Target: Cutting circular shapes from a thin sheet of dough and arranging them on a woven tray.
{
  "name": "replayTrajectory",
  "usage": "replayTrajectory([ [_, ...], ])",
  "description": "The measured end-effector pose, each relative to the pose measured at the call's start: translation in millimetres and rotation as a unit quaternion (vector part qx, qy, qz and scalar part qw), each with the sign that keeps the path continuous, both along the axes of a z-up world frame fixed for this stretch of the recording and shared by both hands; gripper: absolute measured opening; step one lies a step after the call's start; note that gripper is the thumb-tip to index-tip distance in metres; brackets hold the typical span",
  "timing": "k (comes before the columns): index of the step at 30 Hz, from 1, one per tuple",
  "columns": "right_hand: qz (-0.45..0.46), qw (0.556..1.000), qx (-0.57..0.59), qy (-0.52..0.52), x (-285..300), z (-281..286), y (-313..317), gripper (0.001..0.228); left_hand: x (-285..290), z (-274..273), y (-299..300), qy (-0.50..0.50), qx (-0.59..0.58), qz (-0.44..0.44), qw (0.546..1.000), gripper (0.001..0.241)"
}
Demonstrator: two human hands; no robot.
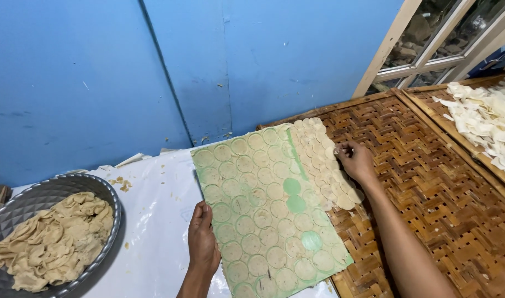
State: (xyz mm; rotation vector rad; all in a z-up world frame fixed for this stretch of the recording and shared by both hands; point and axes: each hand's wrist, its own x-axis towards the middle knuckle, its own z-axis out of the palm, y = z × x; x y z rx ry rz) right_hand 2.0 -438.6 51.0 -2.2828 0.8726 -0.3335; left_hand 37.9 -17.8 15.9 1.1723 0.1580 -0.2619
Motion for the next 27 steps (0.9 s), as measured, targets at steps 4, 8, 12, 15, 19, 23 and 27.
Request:
replayTrajectory([
  [4,-0.014,0.999,-0.004,-0.036,0.6,-8.5,-1.9,0.030,0.1,1.3,-0.4,0.011,-0.006,0.002,1.000,0.018],
  [8,-0.023,0.998,-0.004,-0.063,2.4,-15.7,-6.5,0.028,-0.1,0.1,-0.5,0.004,-0.009,0.003,1.000,0.021],
  [12,0.010,0.992,-0.084,-0.098,5.1,-38.0,-25.8,0.026,-0.1,-0.2,-0.6,-0.004,0.001,0.000,1.000,0.020],
  [15,0.014,0.987,-0.108,-0.117,6.0,-42.2,-26.5,0.028,-0.1,-0.3,-0.8,-0.001,0.001,0.002,1.000,0.019],
  [19,-0.014,0.989,-0.102,-0.105,5.3,-40.0,-22.6,0.028,0.1,-0.7,-1.1,0.009,-0.005,0.006,1.000,0.017],
  [23,-0.030,0.989,-0.103,-0.100,4.9,-35.2,-14.7,0.027,0.3,-4.7,-0.2,0.009,0.000,0.005,1.000,0.018],
  [27,-0.030,0.992,-0.077,-0.094,2.6,-20.8,-2.0,0.024,0.3,-3.2,0.0,0.010,-0.001,0.005,1.000,0.016],
])
